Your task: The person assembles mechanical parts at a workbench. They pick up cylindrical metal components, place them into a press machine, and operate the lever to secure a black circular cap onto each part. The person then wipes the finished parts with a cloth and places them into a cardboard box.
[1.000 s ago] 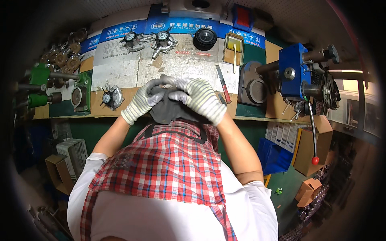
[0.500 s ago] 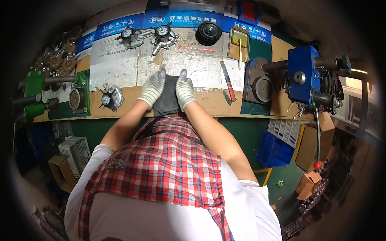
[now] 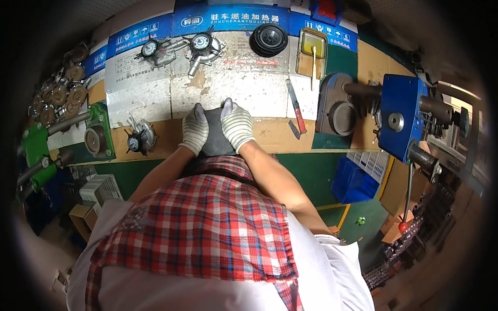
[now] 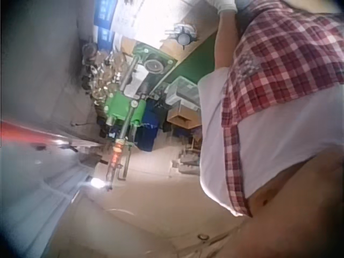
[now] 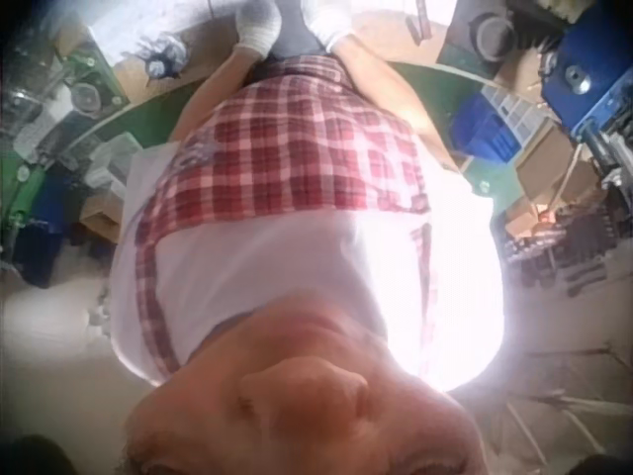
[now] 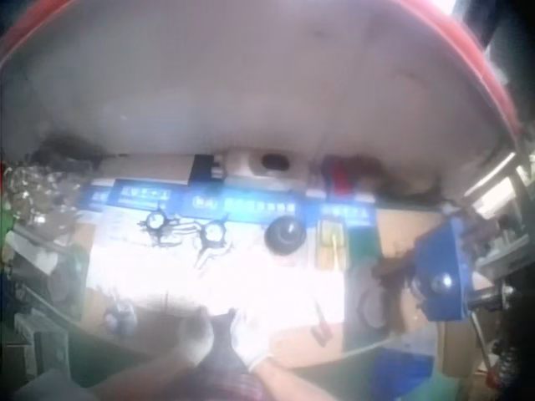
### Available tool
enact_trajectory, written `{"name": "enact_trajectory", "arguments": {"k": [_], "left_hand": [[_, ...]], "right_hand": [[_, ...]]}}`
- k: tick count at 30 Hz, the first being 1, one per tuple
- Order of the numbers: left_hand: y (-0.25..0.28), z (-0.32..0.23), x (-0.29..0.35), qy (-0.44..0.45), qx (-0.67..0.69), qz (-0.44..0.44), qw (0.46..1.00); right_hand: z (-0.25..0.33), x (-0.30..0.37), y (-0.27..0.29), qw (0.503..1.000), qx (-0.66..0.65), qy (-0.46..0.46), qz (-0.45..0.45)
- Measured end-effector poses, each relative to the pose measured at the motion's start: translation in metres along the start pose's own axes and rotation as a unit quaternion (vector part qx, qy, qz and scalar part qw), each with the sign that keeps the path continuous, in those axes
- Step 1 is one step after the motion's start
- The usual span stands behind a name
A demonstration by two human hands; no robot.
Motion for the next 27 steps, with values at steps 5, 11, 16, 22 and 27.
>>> {"name": "enact_trajectory", "arguments": {"k": [5,11,16,22,27], "left_hand": [[-0.003,0.001,-0.001,0.010,-0.004,0.009,1.000],[-0.002,0.000,0.004,-0.041,0.002,-0.042,0.998],[-0.007,0.014,0.003,-0.018,0.037,-0.010,0.999],[0.032,-0.037,0.027,-0.233,-0.098,-0.166,0.953],[0.082,-0.089,0.066,-0.459,0.070,-0.172,0.869]], "right_hand": [[-0.004,-0.001,-0.002,1.000,0.006,0.013,-0.016],[-0.014,0.001,-0.012,0.998,-0.016,0.048,-0.040],[-0.004,0.007,-0.005,0.999,-0.004,0.006,-0.042],[-0.016,0.020,0.005,0.982,-0.021,0.049,-0.182],[-0.119,0.024,0.043,0.904,-0.314,-0.136,-0.258]]}}
Point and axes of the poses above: each hand's wrist, its own x-axis away from the middle knuckle, its own y-axis out of the back of the hand, z = x × y, the point moved 1 cm from there along -x, towards the middle knuckle, and after that the axes turned 6 degrees about y, right-handed, at the moved point
